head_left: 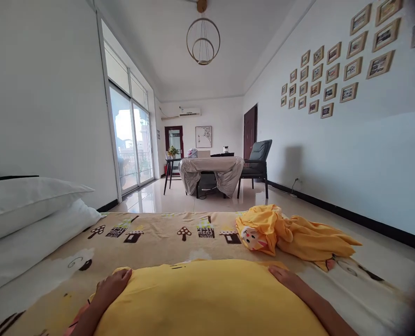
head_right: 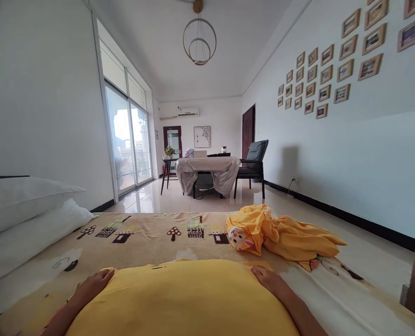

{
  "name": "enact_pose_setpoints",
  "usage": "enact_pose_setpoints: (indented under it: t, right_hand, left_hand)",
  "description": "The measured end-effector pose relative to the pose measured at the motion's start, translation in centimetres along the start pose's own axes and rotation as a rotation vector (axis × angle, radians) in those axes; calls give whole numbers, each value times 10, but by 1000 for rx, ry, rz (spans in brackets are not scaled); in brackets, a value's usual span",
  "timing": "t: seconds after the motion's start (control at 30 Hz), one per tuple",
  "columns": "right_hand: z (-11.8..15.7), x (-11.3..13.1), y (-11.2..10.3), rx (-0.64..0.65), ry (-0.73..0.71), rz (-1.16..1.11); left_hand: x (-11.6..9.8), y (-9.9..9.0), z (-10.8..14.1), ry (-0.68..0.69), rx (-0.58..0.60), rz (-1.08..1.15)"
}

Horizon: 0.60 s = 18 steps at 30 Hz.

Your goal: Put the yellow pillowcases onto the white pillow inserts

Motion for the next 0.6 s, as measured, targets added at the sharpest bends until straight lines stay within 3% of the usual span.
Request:
enact_pose_setpoints:
  t: [0.1,0.17,0.27,0.33,0.43,0.6]
  right_hand:
    - [20,46,-49,-109,78,19]
    - [49,109,-70,-69,-63,-23]
    - [99,202,-63,169,-406,-75]
    - [121,228,-47,316,-505,-75]
    - [126,207,-30,345,-347,-45]
    - [125,136,-33,233,-84,14]
  left_hand:
    - [-45,-42,18,109,-69,-19]
    - [-99,-63,37,334,-114,81]
    - [-172,-62,68,636,36,215]
    - [-193,-49,84,752,140,226]
    - [-178,-32,96,747,118,179]
    - [-113,-15,111,606,-27,67]
Point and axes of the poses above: each hand's wrist, its own z-axis away from the middle knuckle, its own y-axis out of the palm, x = y × z, the point moved 6 cm from there along -z, towards the middle knuckle, and after that the axes turned 14 degrees about y, right-handed, at the moved point
